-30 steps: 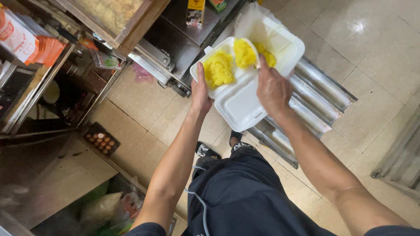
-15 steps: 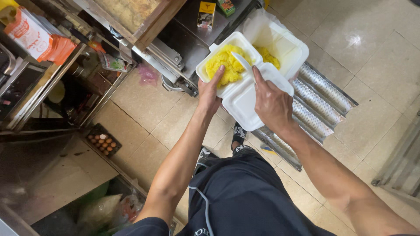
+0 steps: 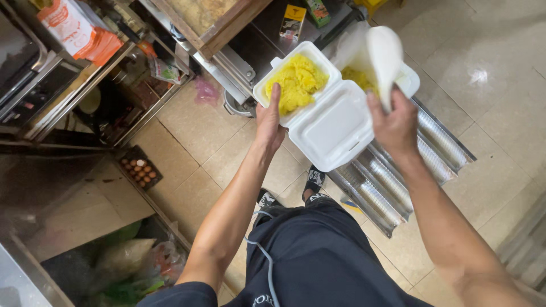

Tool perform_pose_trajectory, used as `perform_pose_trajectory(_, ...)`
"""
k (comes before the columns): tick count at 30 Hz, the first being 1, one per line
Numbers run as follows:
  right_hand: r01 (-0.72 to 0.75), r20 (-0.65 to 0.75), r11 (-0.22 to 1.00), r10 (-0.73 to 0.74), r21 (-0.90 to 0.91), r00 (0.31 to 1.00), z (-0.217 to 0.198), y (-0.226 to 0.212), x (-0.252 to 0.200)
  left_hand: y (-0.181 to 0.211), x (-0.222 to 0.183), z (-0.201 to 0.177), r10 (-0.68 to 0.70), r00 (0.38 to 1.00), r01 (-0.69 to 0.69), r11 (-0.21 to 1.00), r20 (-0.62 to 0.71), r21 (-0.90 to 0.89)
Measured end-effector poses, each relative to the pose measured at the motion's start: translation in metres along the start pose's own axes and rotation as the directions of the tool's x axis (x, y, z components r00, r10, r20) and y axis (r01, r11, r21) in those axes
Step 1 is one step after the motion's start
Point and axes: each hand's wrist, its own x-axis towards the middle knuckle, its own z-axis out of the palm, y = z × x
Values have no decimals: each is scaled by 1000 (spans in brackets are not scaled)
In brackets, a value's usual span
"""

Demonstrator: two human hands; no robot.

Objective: The person scoops yellow rice into a foam container, adds toppings including meat, cucumber slices, and pickled vegetables using tongs and a spoon, and applies sauces from a squeeze bottle.

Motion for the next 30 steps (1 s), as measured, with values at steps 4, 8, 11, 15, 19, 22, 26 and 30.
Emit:
perform_pose_trajectory(4,-492,228,606,460,625,858,9,42,3,16,0,1,-24,1000,21,992,-18,-122)
perform_pose_trajectory(8,-494,470,-32,363,869,804,26,-9,6,19,1,2,74,996,-83,976,-54,-203)
perform_pose_trajectory(11,-542,468,-70,605,837,645,33,-75,13,17,-5,0,114,993,-119,949,-34,-291)
perform_pose_trajectory(15,-545,497,131,278,828,822,74,-93,23,16,-22,-1,287,958,-280,938,7,-202)
perform_pose_trajectory(19,-447,403,396,192,802,895,105,-102,22,39,-61,-17,324,915,-325,945,240,-38)
perform_pose_trajectory(22,-497,418,457,270,738,868,114,-124,15,63,-78,-35,223,908,-254,966,354,42)
perform_pose_trajectory(26,-529,381,432,386,730,840,121,-158,3,68,-86,-54,125,924,-203,961,362,187)
perform_pose_trajectory(30,-505,325,442,421,741,847,121,-170,-9,75,-90,-62,214,864,-410,825,456,390)
